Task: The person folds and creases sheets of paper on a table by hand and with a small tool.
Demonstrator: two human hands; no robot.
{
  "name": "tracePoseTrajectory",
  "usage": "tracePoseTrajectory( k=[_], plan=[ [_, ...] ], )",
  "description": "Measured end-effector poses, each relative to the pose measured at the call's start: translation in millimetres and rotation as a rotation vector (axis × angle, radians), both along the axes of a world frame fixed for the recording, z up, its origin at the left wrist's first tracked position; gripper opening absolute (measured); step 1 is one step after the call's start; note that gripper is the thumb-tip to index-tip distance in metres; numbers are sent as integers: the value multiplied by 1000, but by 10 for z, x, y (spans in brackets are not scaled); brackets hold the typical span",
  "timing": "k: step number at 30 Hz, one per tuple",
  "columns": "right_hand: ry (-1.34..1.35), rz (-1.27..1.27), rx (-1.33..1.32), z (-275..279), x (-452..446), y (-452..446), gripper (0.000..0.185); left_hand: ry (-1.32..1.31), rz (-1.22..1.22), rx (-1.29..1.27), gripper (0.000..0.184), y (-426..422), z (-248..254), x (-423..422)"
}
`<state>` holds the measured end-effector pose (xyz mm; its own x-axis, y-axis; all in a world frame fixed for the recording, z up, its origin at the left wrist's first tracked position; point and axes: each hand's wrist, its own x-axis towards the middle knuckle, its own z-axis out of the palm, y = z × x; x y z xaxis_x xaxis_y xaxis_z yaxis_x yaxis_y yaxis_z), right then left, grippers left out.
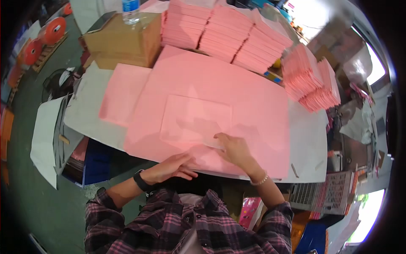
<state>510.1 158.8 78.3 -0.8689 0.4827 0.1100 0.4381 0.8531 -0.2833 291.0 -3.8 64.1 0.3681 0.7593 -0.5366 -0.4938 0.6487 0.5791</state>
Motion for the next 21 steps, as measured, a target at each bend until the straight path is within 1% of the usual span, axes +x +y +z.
tracePoseTrajectory(
  k=[1,3,4,6,7,8,11,12,13,14,15,16,17,21],
  plan=[
    [7,23,-2,107,-111,-131,37,83,106,28,27,1,-5,-33],
    [193,-74,-673,295,-347,-413,25,250,305,85,27,17,-47,-102],
    [195,-59,-675,314,-397,-449,25,257,318,84,27,16,-126,-170],
    [302,21,-903,341,-505,-482,19,553,550,446,22,1,-389,-433],
    [356,61,-1017,341,-552,-489,16,566,558,449,22,-17,-495,-630],
    [362,74,-1016,323,-575,-482,16,778,591,495,24,-42,-596,-893],
    [545,-133,-1128,225,-509,-420,14,1434,651,578,30,-130,-971,-1911],
    [553,-127,-1131,214,-472,-404,14,1570,679,514,30,-145,-803,-2097],
    [541,-207,-1159,207,-426,-379,13,1704,707,447,30,-157,-630,-2261],
    [529,-287,-1187,198,-381,-354,13,1713,704,450,30,-156,-624,-2483],
    [516,-367,-1213,186,-349,-334,13,1686,698,398,28,-155,-667,-2725],
    [525,-362,-1217,172,-322,-326,13,1659,693,347,27,-131,-666,-2869],
    [524,-368,-1211,157,-293,-322,13,1668,690,351,27,-99,-693,-2972],
    [506,-399,-1195,165,-214,-333,13,1652,697,278,26,37,-707,-3143]
  ],
)
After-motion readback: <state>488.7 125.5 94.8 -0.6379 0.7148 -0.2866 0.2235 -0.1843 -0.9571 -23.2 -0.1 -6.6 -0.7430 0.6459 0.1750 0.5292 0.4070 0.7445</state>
